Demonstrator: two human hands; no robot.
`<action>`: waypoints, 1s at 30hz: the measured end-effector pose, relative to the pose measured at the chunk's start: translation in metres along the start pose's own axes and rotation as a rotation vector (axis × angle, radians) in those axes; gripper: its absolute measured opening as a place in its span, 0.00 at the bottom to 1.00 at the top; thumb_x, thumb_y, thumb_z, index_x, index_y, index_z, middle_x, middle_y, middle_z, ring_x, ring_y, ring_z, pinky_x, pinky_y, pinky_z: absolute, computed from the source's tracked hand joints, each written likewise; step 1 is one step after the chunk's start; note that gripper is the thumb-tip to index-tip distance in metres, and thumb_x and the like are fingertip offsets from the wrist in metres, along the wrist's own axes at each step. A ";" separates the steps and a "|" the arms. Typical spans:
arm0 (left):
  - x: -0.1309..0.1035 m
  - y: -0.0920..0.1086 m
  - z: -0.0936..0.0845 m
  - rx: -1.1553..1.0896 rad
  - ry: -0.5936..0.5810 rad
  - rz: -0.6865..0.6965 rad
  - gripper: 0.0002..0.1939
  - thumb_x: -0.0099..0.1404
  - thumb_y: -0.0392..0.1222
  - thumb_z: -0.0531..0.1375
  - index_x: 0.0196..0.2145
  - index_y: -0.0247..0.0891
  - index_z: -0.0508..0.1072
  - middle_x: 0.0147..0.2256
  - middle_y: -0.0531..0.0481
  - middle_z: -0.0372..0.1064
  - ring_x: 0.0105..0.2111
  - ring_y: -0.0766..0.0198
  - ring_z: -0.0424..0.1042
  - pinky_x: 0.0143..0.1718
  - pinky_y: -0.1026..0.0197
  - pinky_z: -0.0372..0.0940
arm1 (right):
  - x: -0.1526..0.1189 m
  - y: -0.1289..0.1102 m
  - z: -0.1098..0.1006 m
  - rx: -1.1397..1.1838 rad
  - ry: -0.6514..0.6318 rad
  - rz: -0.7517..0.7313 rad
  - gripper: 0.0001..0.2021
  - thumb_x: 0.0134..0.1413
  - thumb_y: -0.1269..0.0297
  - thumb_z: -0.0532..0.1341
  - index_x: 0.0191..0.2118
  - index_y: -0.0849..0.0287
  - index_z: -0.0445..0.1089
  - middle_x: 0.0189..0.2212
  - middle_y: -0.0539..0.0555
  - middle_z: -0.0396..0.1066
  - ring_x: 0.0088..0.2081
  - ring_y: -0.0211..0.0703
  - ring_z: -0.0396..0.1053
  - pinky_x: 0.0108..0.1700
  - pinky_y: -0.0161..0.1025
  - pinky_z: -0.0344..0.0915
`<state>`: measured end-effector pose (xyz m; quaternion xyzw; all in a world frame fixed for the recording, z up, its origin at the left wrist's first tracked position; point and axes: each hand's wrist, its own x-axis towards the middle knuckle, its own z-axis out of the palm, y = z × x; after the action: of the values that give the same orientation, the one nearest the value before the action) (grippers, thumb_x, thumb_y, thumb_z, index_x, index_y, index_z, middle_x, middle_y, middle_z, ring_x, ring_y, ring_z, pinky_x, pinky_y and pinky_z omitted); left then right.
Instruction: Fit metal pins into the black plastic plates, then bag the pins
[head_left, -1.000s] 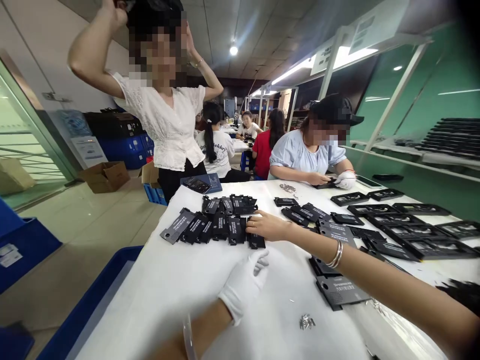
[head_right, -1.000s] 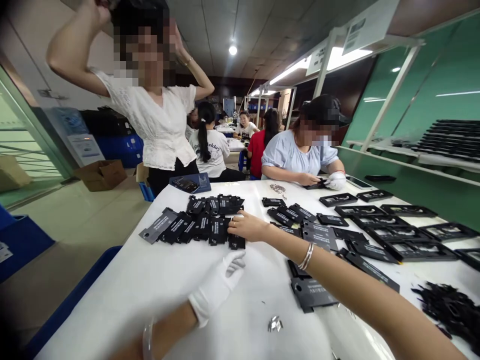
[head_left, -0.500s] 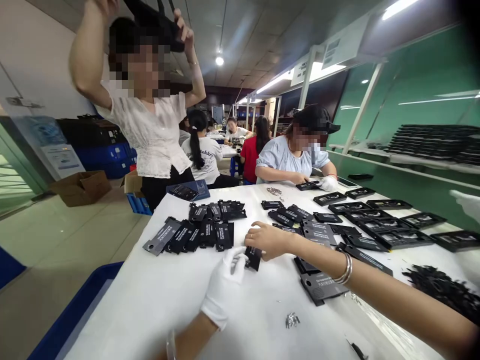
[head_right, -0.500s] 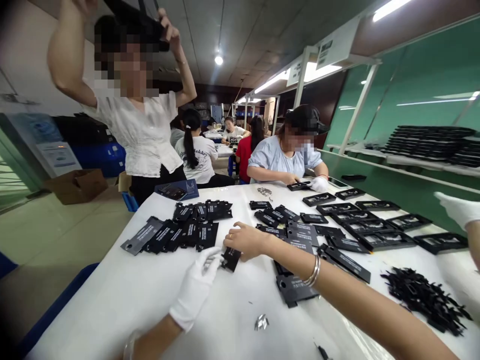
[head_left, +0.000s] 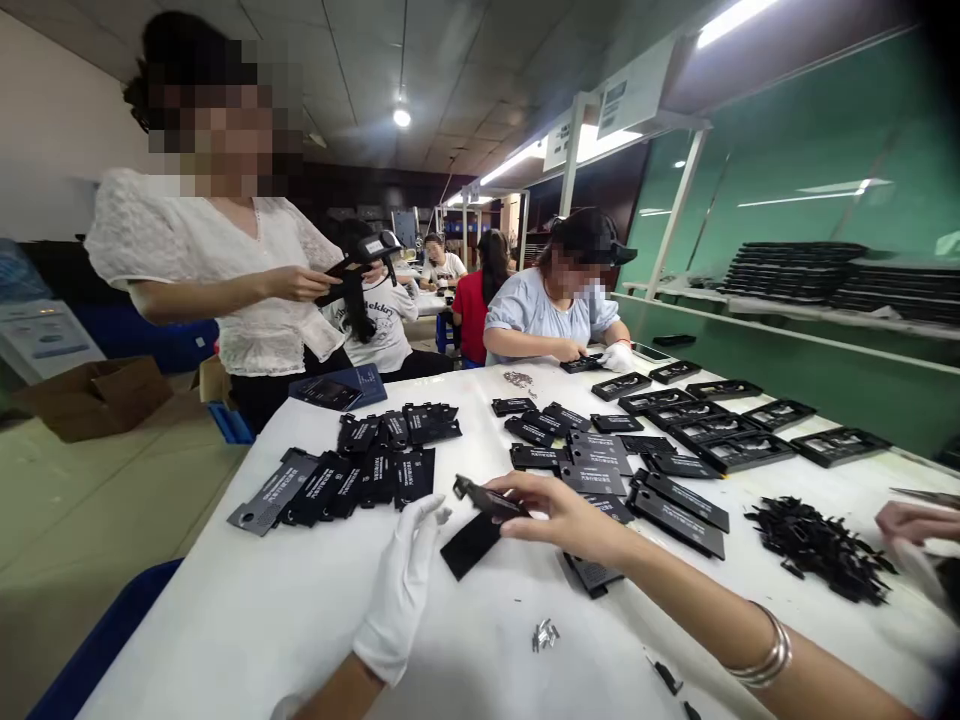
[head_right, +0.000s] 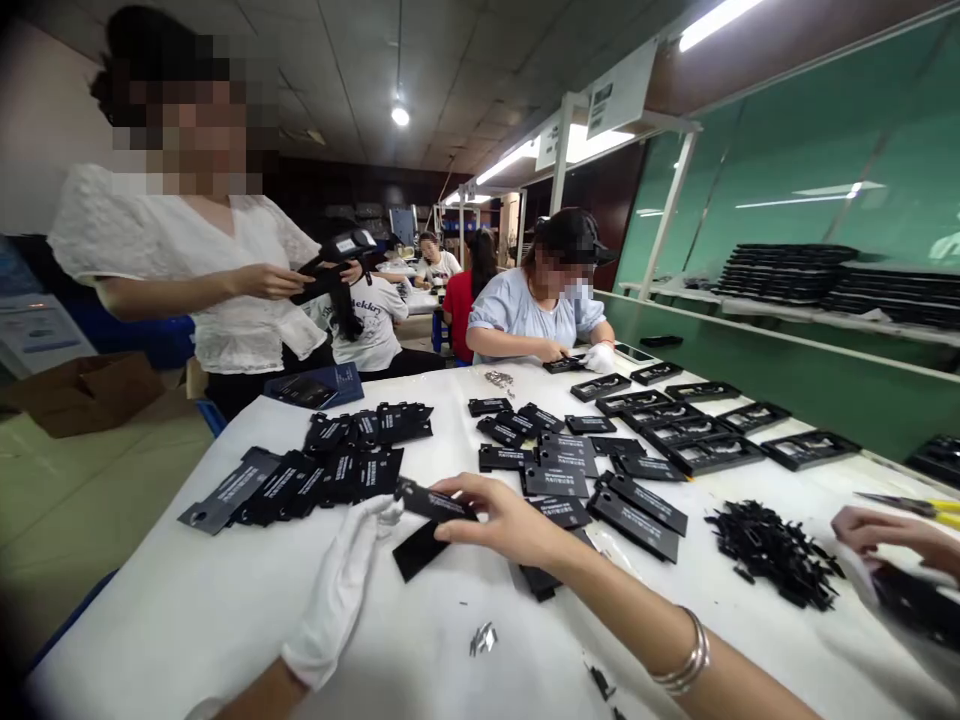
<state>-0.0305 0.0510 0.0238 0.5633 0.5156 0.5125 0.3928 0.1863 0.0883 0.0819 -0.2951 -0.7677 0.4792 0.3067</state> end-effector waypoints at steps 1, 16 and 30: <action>-0.002 0.001 0.001 0.011 -0.005 -0.004 0.21 0.67 0.56 0.47 0.50 0.40 0.62 0.49 0.45 0.65 0.51 0.59 0.66 0.57 0.52 0.60 | -0.006 0.000 -0.001 0.229 0.017 0.047 0.21 0.56 0.53 0.60 0.52 0.58 0.66 0.48 0.58 0.67 0.46 0.46 0.67 0.48 0.42 0.62; -0.001 -0.001 0.001 0.204 -0.076 0.035 0.17 0.68 0.51 0.48 0.47 0.41 0.66 0.44 0.48 0.68 0.47 0.64 0.68 0.54 0.59 0.63 | -0.039 0.018 0.012 1.136 0.063 0.174 0.26 0.66 0.51 0.45 0.49 0.67 0.70 0.40 0.60 0.70 0.35 0.42 0.71 0.41 0.38 0.65; -0.033 0.025 0.035 0.131 -0.218 0.102 0.12 0.61 0.47 0.57 0.41 0.40 0.73 0.40 0.49 0.74 0.41 0.59 0.73 0.49 0.57 0.68 | -0.048 0.018 0.026 -0.133 -0.010 0.149 0.23 0.63 0.49 0.49 0.31 0.61 0.72 0.31 0.56 0.72 0.34 0.42 0.69 0.37 0.38 0.65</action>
<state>0.0102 0.0174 0.0364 0.6656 0.4730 0.4326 0.3822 0.2000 0.0446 0.0472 -0.3688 -0.7752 0.4500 0.2461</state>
